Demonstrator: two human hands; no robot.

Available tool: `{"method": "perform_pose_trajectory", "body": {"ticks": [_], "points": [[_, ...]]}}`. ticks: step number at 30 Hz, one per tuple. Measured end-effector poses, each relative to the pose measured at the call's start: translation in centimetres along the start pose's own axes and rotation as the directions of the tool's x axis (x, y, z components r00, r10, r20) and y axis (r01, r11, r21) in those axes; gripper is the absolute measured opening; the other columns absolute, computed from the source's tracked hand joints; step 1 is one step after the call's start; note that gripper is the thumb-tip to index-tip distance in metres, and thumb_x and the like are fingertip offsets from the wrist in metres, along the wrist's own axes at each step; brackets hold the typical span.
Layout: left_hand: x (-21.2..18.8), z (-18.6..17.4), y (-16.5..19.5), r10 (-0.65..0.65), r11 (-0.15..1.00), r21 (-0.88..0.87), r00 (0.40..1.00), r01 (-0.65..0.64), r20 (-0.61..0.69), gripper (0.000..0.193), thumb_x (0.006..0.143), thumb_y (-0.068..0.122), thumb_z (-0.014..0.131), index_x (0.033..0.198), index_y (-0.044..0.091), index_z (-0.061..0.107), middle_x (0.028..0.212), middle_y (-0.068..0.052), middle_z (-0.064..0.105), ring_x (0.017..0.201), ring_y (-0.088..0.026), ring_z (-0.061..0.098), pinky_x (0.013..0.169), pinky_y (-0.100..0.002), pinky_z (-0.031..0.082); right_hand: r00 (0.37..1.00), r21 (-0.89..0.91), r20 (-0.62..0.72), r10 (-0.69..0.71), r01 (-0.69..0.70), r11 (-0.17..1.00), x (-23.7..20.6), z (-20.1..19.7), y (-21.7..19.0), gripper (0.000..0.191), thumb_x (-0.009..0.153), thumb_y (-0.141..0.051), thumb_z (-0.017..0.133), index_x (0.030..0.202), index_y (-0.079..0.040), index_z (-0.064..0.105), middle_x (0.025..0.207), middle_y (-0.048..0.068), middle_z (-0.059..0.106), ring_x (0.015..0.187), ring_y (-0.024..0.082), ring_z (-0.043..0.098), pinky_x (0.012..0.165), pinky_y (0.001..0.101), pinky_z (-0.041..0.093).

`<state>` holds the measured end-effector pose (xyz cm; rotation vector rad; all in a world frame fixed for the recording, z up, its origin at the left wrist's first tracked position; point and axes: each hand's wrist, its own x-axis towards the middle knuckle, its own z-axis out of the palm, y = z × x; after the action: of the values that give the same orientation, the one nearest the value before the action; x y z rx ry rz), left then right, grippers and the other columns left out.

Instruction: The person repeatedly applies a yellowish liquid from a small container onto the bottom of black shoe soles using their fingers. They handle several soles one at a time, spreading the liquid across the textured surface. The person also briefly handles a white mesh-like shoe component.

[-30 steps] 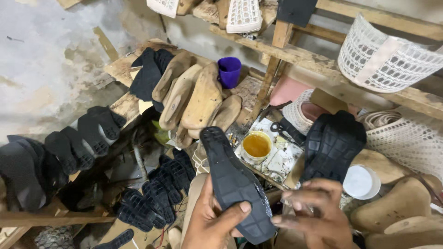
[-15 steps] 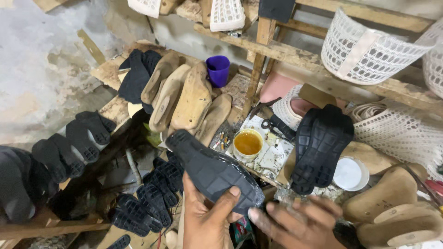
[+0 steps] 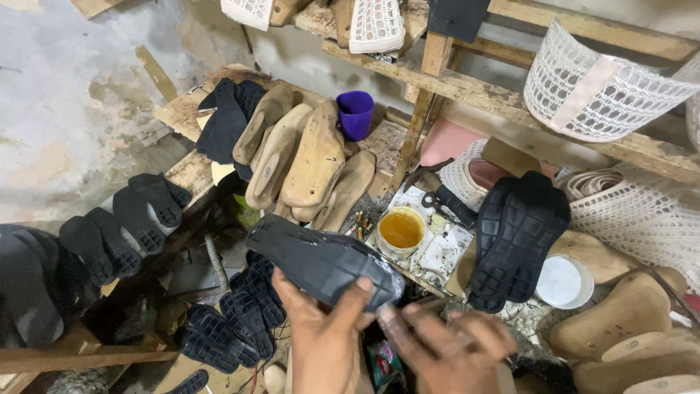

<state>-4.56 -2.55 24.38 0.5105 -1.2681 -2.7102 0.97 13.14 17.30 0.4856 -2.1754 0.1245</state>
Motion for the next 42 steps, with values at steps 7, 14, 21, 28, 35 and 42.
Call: {"method": "perform_pose_trajectory", "body": {"ticks": [7, 14, 21, 28, 35, 42], "points": [[2.6, -2.8, 4.1, 0.188, 0.72, 0.572, 0.904, -0.393, 0.384, 0.068, 0.086, -0.007, 0.071, 0.15, 0.001, 0.048, 0.117, -0.011, 0.075, 0.094, -0.011, 0.069, 0.078, -0.025, 0.057, 0.945, 0.176, 0.163, 0.283, -0.31, 0.934, 4.5, 4.0, 5.1, 0.043, 0.095, -0.023, 0.069, 0.137, -0.013, 0.071, 0.138, 0.013, 0.059, 0.124, 0.035, 0.044, 0.104, 0.0546, 0.034], [0.8, -1.1, 4.6, 0.361, 0.813, 0.362, 0.882, -0.457, 0.303, 0.052, 0.09, -0.001, 0.072, 0.138, 0.001, 0.052, 0.104, -0.01, 0.075, 0.09, -0.012, 0.071, 0.074, -0.025, 0.056, 0.909, 0.096, 0.411, 0.065, -0.114, 0.989, 5.3, 10.3, 8.3, 0.023, 0.09, -0.04, 0.062, 0.098, -0.028, 0.08, 0.15, 0.004, 0.05, 0.141, 0.042, 0.032, 0.103, 0.0696, 0.024], [2.2, -2.0, 2.7, -0.006, 0.906, 0.378, 0.89, -0.188, 0.456, 0.031, 0.095, 0.0, 0.064, 0.125, -0.006, 0.059, 0.105, -0.007, 0.072, 0.093, -0.009, 0.066, 0.081, -0.024, 0.055, 0.832, 0.379, 0.525, 0.178, -0.416, 0.827, 6.3, 4.1, 8.6, 0.027, 0.097, -0.028, 0.06, 0.114, -0.019, 0.079, 0.136, -0.005, 0.066, 0.137, 0.031, 0.044, 0.106, 0.0521, 0.028], [1.5, -1.0, 0.7, -0.229, 0.909, 0.415, 0.811, -0.019, 0.538, 0.043, 0.091, -0.001, 0.065, 0.133, -0.004, 0.059, 0.106, -0.006, 0.076, 0.094, -0.007, 0.067, 0.082, -0.023, 0.054, 0.986, 0.582, 0.154, -0.058, -0.044, 0.812, 6.4, -0.7, 8.9, 0.042, 0.087, -0.005, 0.068, 0.126, -0.019, 0.073, 0.138, 0.011, 0.06, 0.128, 0.029, 0.047, 0.107, 0.0418, 0.035], [0.5, -0.5, 0.2, -0.254, 0.906, 0.423, 0.82, 0.016, 0.513, 0.048, 0.089, 0.0, 0.069, 0.136, -0.001, 0.059, 0.103, -0.004, 0.074, 0.089, -0.007, 0.065, 0.078, -0.024, 0.054, 1.0, 0.508, 0.002, 0.011, -0.01, 0.861, 6.6, -0.7, 8.3, 0.048, 0.084, 0.005, 0.07, 0.121, -0.025, 0.074, 0.128, 0.003, 0.064, 0.115, 0.026, 0.052, 0.102, 0.0394, 0.039], [1.3, -1.4, 0.9, -0.14, 0.955, 0.298, 0.884, 0.0, 0.447, 0.037, 0.091, 0.001, 0.068, 0.127, -0.007, 0.062, 0.098, -0.007, 0.075, 0.084, -0.008, 0.066, 0.076, -0.025, 0.054, 0.987, 0.8, 0.104, 0.118, -0.154, 0.58, 3.8, -1.3, 5.8, 0.046, 0.095, -0.001, 0.067, 0.132, -0.028, 0.07, 0.129, 0.004, 0.064, 0.123, 0.021, 0.057, 0.105, 0.0339, 0.051]]}}
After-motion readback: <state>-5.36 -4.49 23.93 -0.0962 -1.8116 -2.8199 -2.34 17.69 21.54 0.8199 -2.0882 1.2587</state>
